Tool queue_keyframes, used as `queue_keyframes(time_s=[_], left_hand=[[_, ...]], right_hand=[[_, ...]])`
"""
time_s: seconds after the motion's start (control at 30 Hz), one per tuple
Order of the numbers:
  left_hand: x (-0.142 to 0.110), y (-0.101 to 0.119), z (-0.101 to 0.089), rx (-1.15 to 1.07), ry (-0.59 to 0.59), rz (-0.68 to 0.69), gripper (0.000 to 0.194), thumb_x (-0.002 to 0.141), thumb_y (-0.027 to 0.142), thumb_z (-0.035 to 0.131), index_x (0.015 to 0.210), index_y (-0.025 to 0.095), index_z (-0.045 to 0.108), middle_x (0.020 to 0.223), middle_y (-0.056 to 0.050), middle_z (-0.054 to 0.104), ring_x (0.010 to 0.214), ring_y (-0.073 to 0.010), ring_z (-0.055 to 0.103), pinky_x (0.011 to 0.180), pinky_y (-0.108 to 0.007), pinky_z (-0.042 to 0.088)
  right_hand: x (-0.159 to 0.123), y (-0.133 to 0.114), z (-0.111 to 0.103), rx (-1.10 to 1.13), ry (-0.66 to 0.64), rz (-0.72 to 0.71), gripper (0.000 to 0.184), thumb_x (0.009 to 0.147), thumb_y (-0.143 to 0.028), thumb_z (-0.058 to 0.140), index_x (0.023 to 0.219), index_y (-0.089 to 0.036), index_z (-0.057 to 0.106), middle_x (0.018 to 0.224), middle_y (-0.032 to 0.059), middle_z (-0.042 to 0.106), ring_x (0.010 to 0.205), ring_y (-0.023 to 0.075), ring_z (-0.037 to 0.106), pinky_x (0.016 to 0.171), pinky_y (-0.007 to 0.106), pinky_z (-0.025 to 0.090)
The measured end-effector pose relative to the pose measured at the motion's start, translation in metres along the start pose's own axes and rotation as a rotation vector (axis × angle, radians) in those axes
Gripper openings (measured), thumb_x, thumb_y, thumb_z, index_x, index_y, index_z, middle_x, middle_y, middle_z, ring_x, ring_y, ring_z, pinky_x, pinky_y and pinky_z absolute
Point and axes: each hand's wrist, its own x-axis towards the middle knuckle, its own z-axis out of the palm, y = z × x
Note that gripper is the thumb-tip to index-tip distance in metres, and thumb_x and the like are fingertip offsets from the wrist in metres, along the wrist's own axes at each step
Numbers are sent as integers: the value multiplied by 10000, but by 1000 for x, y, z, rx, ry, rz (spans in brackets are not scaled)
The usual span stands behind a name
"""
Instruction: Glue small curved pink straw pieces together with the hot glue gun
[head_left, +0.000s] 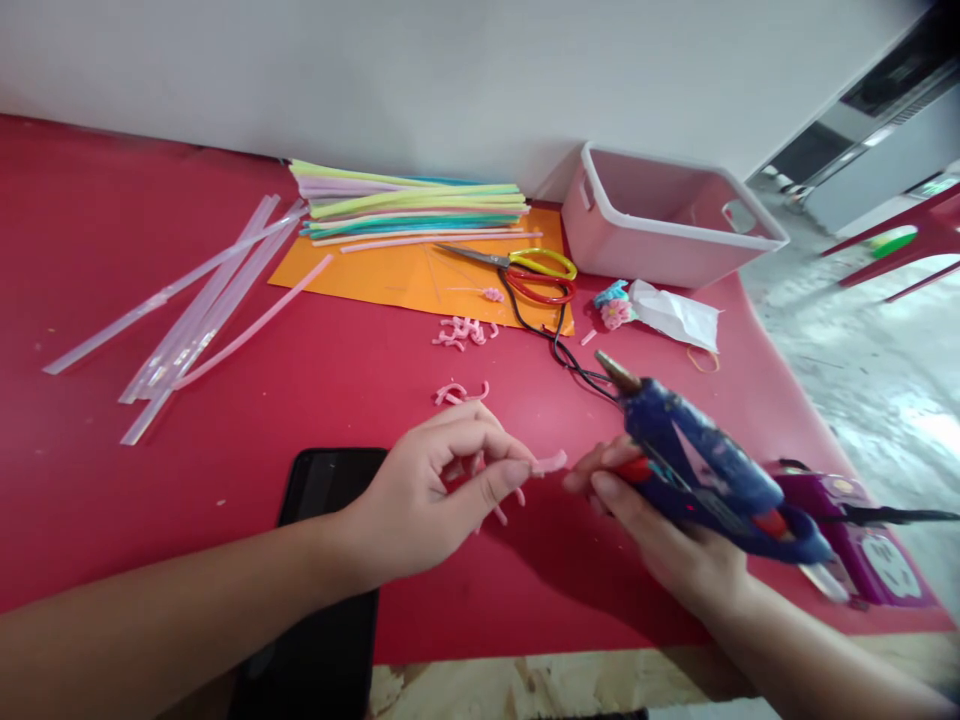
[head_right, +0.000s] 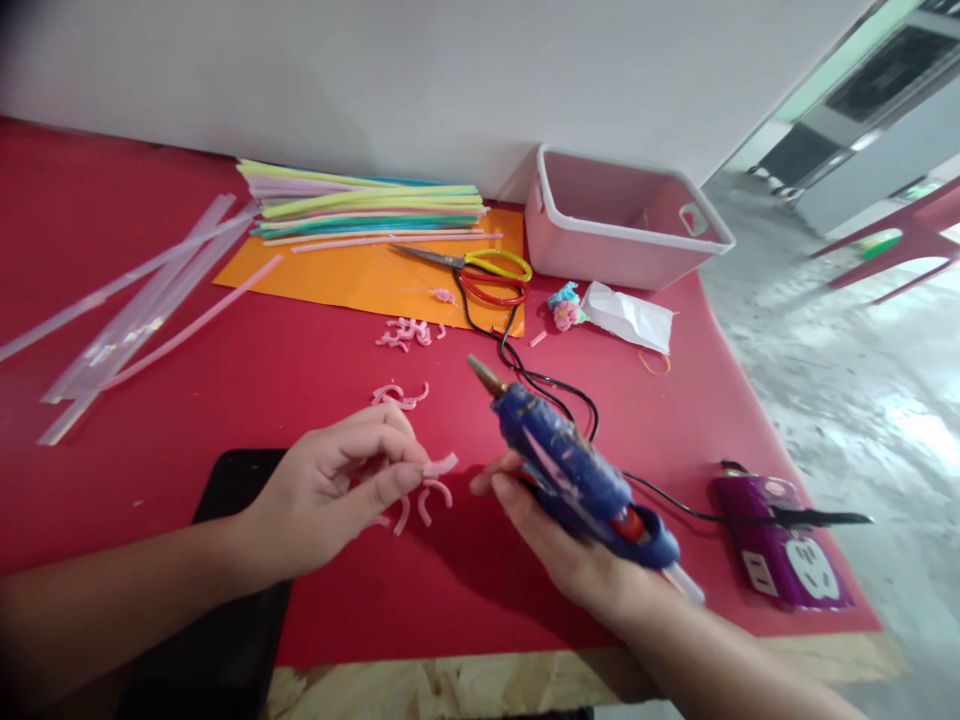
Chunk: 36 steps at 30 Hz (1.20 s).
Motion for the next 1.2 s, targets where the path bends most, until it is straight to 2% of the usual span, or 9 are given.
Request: queue_keyframes(time_s=[0.1, 0.2, 0.37, 0.5, 0.8, 1.2], left_hand=[[-2, 0, 1, 24, -109, 40, 158, 957, 214, 626, 870, 152, 743, 795, -36, 614, 632, -116, 583, 562, -243, 480], [-2, 0, 2, 73, -161, 78, 135, 950, 198, 631, 912, 159, 755, 794, -36, 620, 659, -124, 597, 575, -233, 484], [-1, 1, 2, 108, -198, 87, 139, 949, 200, 637, 865, 166, 742, 779, -31, 616, 716, -135, 604, 609, -226, 484], [0, 0, 2, 54, -209, 58, 131, 946, 209, 652, 873, 167, 752, 763, -9, 586, 641, -105, 564, 563, -211, 449], [0, 1, 2, -28, -205, -75, 147, 929, 278, 676, 857, 157, 719, 785, -22, 602, 620, -109, 543, 545, -230, 430], [0, 2, 1, -47, -230, -71, 119, 911, 244, 676, 833, 165, 717, 792, -22, 595, 618, -117, 553, 548, -244, 441]], right_hand=[[5, -2, 4, 310, -70, 95, 153, 913, -289, 710, 991, -285, 579, 839, -15, 777, 730, 157, 741, 613, 252, 607], [6, -6, 7, 408, -119, 148, 239, 881, -340, 759, 981, -273, 553, 838, 3, 788, 722, 167, 739, 588, 261, 601], [6, -10, 7, 441, -214, 164, 270, 876, -383, 768, 962, -271, 537, 773, -18, 761, 709, 165, 726, 633, 284, 603], [4, -8, 6, 449, -250, 183, 277, 877, -343, 775, 985, -275, 528, 782, -27, 744, 727, 156, 708, 642, 273, 575], [4, -5, 8, 505, -202, 216, 331, 849, -400, 795, 965, -274, 511, 722, -40, 693, 654, 151, 648, 632, 295, 556], [5, -10, 10, 527, -185, 179, 273, 870, -339, 780, 968, -274, 534, 729, -39, 692, 670, 137, 665, 638, 266, 582]])
